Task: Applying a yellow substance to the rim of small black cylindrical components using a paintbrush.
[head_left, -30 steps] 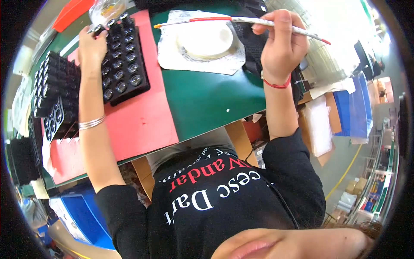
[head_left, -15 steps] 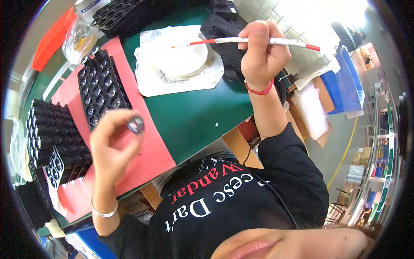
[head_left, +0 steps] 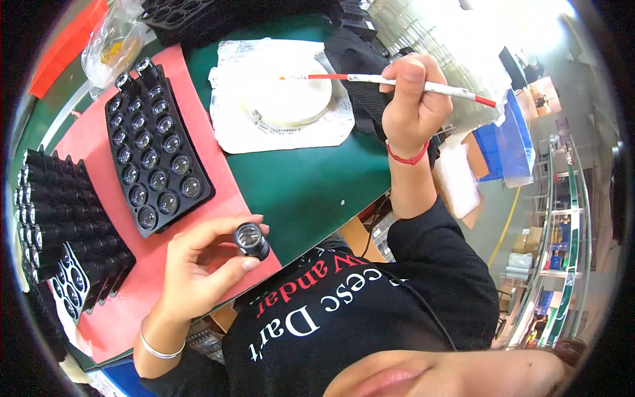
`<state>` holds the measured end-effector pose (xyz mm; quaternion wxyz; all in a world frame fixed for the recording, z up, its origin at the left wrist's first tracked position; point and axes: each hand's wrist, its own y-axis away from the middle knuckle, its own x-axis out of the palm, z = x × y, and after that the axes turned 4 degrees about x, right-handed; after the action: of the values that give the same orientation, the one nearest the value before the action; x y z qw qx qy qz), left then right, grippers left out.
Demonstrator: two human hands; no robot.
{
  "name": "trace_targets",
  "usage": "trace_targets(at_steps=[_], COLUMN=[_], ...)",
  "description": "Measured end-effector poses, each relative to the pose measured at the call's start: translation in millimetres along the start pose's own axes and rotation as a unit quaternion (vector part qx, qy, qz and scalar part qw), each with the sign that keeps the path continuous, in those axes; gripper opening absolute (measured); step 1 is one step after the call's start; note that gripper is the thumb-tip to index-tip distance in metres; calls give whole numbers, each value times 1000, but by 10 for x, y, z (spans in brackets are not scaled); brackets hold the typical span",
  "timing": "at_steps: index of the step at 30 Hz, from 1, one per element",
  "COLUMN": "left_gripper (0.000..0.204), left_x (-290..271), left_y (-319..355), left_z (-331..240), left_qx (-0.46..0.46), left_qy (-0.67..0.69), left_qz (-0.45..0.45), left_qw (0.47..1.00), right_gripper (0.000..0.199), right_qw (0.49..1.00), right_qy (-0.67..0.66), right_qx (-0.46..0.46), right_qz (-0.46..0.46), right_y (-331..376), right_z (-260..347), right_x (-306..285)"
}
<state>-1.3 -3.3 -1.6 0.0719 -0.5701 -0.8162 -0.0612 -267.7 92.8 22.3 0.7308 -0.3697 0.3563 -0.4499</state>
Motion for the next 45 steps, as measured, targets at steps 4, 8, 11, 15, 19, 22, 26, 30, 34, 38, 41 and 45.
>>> trace_targets(at_steps=[4,8,11,15,19,22,26,30,34,38,41,45], left_gripper=[33,30,28,25,23,22,36,34,35,34,34,27], left_x=[-24,-50,-64,-62,-40,-61,-43,-56,-61,-53,-53,-75], left_y=[15,-2,-11,3,9,-16,-31,-13,-14,-9,-4,-1], left_z=[30,38,59,45,46,83,72,61,84,92,84,70], left_qx=[-9,-27,-27,-40,-46,-44,-44,-39,-40,-29,-37,-31], left_qy=[33,80,99,134,155,164,144,151,145,140,135,156], left_qz=[-3,-34,-41,-55,-69,-81,-112,-112,-110,-108,-105,-84], left_qw=[999,996,994,989,984,982,982,981,983,984,984,984], right_gripper=[34,36,40,40,38,38,35,38,38,36,35,35], right_qw=[1000,1000,997,966,911,869,863,854,858,872,871,866], right_qy=[4,6,-4,-161,-352,-429,-446,-469,-462,-436,-434,-455], right_qx=[6,22,81,177,213,247,221,193,182,162,154,126], right_qz=[2,3,13,-99,-43,17,87,117,132,152,171,165], right_y=[13,1,-28,-113,-131,-93,-19,0,19,22,17,11], right_z=[-18,-35,-27,-44,-46,18,87,51,45,50,47,-2], right_x=[30,20,-21,4,-74,-20,24,26,56,57,38,42])
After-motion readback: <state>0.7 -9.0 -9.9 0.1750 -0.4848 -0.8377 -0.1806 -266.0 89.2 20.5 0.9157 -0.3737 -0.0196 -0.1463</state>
